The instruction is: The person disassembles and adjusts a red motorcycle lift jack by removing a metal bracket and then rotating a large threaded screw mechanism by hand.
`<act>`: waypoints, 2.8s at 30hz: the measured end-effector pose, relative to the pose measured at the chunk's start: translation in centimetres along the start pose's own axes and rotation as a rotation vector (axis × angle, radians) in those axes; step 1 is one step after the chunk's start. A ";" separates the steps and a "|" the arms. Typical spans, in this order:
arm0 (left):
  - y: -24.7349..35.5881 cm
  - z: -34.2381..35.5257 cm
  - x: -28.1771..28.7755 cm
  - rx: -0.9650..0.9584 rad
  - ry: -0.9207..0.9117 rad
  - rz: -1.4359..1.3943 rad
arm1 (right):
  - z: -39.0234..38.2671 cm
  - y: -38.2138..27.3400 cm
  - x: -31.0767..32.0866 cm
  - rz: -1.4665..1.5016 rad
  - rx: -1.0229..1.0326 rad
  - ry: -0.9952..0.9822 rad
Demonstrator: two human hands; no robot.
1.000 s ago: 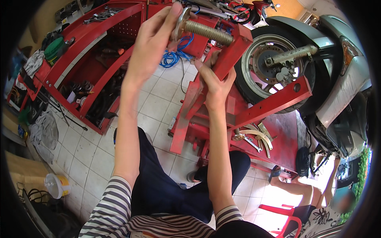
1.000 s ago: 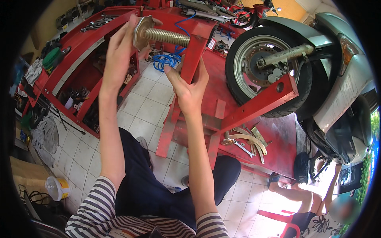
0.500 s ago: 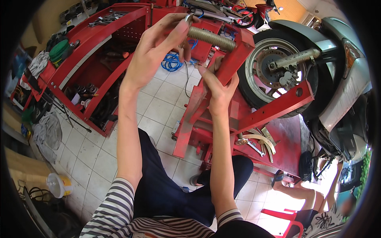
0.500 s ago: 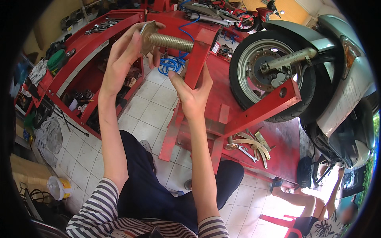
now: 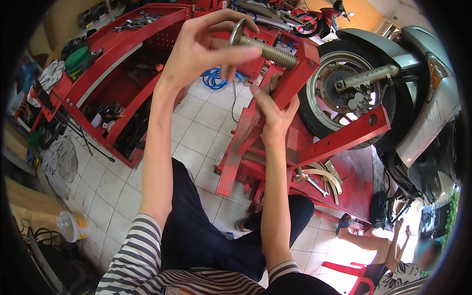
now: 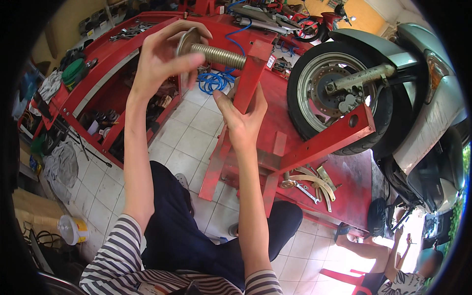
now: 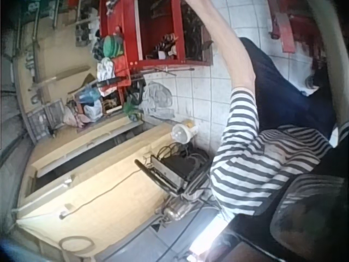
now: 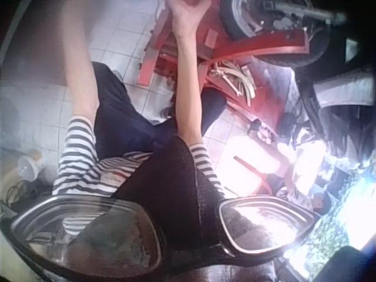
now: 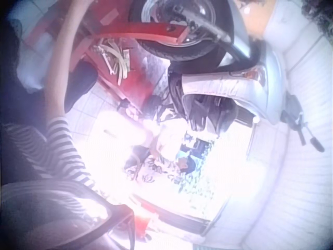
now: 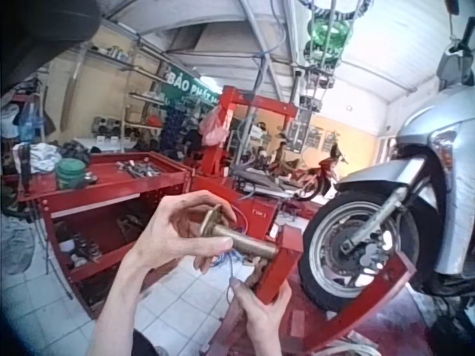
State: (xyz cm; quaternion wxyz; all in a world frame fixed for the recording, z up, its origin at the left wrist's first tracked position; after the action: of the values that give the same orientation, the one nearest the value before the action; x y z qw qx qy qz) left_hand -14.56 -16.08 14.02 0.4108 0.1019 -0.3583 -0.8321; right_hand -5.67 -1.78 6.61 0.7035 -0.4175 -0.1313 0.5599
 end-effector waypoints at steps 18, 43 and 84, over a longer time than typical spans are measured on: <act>-1.0 -0.4 0.0 0.074 -0.055 -0.201 | 0.0 0.4 0.5 -0.023 -0.022 0.002; 0.8 -1.6 -1.2 0.165 0.199 -0.088 | -0.9 -0.1 0.2 -0.059 -0.025 -0.041; 0.9 -1.6 -0.1 -0.054 0.174 -0.055 | -0.7 -0.4 -0.3 -0.017 -0.007 -0.040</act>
State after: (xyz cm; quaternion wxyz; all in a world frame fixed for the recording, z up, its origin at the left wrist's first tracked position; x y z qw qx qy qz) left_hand -13.21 -17.22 13.42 0.4200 0.1723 -0.2960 -0.8404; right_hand -5.05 -2.42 6.51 0.7042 -0.4074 -0.1509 0.5616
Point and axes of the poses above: each hand's wrist, its own z-axis towards the middle knuckle, its own x-axis out of the back of the hand, y = z × x, the point moved 5 cm from there along z, towards the middle knuckle, and after that the axes turned 6 degrees about z, right-handed, at the moved point
